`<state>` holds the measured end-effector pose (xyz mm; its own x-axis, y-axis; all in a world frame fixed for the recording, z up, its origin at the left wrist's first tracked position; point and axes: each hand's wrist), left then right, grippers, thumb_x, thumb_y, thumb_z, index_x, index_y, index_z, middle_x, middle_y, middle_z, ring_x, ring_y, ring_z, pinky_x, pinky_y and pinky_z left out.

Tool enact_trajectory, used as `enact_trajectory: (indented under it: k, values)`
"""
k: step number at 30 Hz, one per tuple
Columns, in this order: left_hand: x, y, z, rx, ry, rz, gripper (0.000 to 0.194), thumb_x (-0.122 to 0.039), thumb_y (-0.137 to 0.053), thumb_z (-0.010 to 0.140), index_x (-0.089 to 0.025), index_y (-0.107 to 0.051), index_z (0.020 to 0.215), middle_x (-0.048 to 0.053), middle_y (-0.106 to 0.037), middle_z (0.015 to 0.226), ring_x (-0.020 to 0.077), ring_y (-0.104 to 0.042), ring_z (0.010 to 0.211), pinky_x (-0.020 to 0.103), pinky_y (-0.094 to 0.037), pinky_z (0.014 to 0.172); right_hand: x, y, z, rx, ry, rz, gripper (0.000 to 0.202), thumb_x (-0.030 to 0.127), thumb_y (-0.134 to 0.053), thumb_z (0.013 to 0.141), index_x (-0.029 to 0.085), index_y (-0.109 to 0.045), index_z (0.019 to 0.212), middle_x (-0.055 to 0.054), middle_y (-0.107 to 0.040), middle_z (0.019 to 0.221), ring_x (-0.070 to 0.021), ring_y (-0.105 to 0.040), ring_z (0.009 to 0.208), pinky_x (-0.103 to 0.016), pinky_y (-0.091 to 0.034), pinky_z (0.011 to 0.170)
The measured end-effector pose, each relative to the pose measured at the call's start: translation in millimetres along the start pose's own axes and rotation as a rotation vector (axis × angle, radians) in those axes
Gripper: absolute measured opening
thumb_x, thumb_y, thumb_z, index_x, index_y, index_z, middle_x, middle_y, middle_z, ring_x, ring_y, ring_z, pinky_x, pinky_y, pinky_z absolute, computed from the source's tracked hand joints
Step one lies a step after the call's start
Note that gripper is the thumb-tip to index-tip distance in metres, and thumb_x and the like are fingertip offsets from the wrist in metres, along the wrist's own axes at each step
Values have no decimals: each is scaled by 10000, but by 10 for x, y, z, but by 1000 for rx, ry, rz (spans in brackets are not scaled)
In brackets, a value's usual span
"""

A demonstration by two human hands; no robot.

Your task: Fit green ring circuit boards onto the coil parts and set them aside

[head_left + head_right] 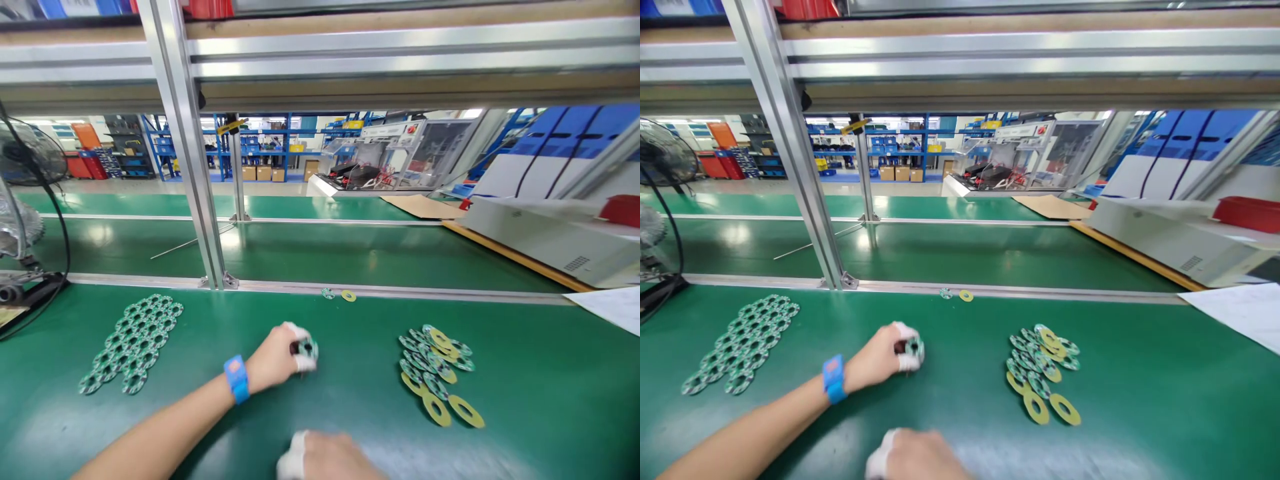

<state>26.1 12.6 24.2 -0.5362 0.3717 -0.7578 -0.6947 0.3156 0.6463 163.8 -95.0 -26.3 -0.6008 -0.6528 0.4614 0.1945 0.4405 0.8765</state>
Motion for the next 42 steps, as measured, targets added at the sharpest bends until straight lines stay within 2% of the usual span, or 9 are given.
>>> enact_trajectory:
  k: [4,9,14,21,24,27,32,37,42]
  values:
    - [341,512,755,-307,176,114,167,-243,-561,855,-101,-610,929,25,-600,905,179,-571,885,309,-463,805,-48,640,-132,-173,-173,157,503,283,-842,540,252,-589,973,8,-610,961,-192,-568,857,-243,-398,699]
    - [710,937,1111,-457,350,164,290,-302,-553,877,-140,-536,1117,89,-538,1155,222,-540,1028,446,-461,883,-136,698,-111,-253,-262,196,342,180,-750,624,213,-589,924,-12,-597,915,-185,-545,802,-266,-406,698]
    - [593,650,761,-354,246,109,592,-58,-586,736,-102,-412,1300,157,-424,1334,268,-412,1216,417,-338,1035,-297,616,-86,-436,-233,265,416,66,-609,682,201,-540,1070,-35,-592,962,-175,-547,820,-288,-441,766]
    - [172,74,-249,351,-68,-203,865,36,-592,554,-221,-376,1352,53,-512,1292,201,-511,1115,324,-386,1003,-241,618,-72,-555,-114,-24,391,159,-697,709,244,-579,1072,-52,-580,1093,-207,-535,919,-297,-448,741]
    - [97,22,-347,357,-116,-200,592,-116,-676,645,-195,-532,1214,58,-584,1167,208,-544,1030,329,-413,951,-207,592,-71,-579,-19,-243,119,141,-552,838,219,-640,856,-23,-640,857,-165,-520,738,-249,-388,583]
    - [97,6,-306,283,-145,-158,382,-233,-673,721,-178,-603,1092,62,-623,1071,197,-560,972,312,-432,907,-138,558,-85,-498,45,-437,223,118,-473,873,184,-620,718,-22,-620,701,-162,-498,663,-265,-332,518]
    - [143,-24,-304,239,-129,-113,379,-224,-621,758,-201,-584,1134,60,-616,1107,190,-549,1011,323,-409,948,-10,636,-133,-308,130,-455,122,265,-547,853,187,-641,858,-37,-660,795,-189,-562,754,-266,-383,554]
    - [154,-43,-335,258,-85,-149,442,-207,-598,750,-188,-554,1189,76,-588,1156,196,-537,1045,339,-391,980,-300,1083,-428,-384,-517,-248,291,161,-468,887,260,-612,1120,-32,-660,1071,-175,-592,985,-260,-429,826]
    - [131,-18,-338,290,-55,-162,527,-179,-581,726,-156,-500,1247,103,-559,1196,201,-540,1058,346,-395,988,-675,1300,-698,-333,-895,-248,191,47,-608,703,92,-687,870,-205,-653,927,-379,-603,938,-424,-469,709]
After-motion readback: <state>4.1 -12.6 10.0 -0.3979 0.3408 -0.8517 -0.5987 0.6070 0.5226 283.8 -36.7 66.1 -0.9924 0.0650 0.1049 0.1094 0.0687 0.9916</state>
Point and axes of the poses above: each hand's wrist, its own z-axis towards the middle knuckle, its own y-axis out of the back of the hand, x = y × z
